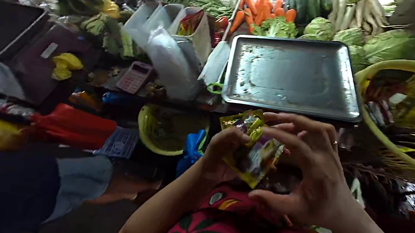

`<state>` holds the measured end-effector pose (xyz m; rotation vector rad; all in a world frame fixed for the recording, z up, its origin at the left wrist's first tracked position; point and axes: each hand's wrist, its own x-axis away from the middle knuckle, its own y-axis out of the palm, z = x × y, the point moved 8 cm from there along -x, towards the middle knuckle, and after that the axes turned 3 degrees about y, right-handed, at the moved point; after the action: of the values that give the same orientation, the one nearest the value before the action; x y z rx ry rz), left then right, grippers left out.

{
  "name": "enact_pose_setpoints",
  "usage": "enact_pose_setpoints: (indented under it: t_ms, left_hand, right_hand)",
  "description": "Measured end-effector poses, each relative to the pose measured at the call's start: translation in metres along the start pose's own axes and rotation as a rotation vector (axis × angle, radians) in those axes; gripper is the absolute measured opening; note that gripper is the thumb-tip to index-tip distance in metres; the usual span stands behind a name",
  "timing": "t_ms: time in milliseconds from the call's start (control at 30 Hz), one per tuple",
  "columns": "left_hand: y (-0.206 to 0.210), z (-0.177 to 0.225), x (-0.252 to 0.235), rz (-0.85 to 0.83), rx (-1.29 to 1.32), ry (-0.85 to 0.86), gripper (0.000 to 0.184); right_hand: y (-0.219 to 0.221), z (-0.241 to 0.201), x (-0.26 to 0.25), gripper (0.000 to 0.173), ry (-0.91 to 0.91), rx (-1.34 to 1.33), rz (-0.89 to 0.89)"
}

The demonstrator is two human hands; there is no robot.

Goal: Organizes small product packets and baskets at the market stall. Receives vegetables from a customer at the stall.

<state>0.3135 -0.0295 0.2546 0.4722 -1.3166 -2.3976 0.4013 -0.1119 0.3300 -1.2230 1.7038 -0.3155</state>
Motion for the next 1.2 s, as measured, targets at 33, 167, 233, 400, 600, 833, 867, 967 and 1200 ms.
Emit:
enact_pose_setpoints:
  t_ms: [33, 167, 233, 400, 600, 833, 867, 967, 1200]
  left_hand:
    - [-0.004, 0.005, 0.009, 0.021, -0.026, 0.002, 0.017]
    - [-0.019, 0.019, 0.055, 0.146, -0.203, -0.01, 0.013]
    - [-0.024, 0.031, 0.077, 0.044, -0.224, 0.029, 0.02]
    - [-0.045, 0.053, 0.112, 0.155, -0.259, -0.031, 0.016]
    - [-0.055, 0.07, 0.142, 0.143, -0.217, -0.034, 0.028]
    - [-0.067, 0.066, 0.164, 0.117, -0.167, -0.024, 0.029]
    - [-0.07, 0.067, 0.163, 0.129, -0.192, -0.058, 0.03]
    - [-0.076, 0.071, 0.159, 0.052, -0.112, -0.04, 0.025]
    - [-0.094, 0.082, 0.152, 0.205, -0.066, 0.031, 0.013]
  right_hand:
    - [0.014, -0.006, -0.007, 0.094, -0.003, 0.009, -0.03]
    - [0.081, -0.023, -0.019, 0.11, -0.024, -0.022, -0.246]
    - [0.102, -0.028, -0.022, 0.111, -0.065, -0.129, -0.334]
    - [0.142, -0.051, -0.029, 0.108, -0.211, -0.409, -0.585]
    - [0.177, -0.078, -0.039, 0.106, -0.222, -0.348, -0.689]
    - [0.2, -0.085, -0.039, 0.109, -0.149, -0.378, -0.704]
    - [0.204, -0.088, -0.038, 0.111, -0.156, -0.372, -0.711]
    - [0.213, -0.093, -0.04, 0.11, -0.191, -0.383, -0.7]
    - [0.219, -0.087, -0.045, 0.114, -0.056, -0.283, -0.629]
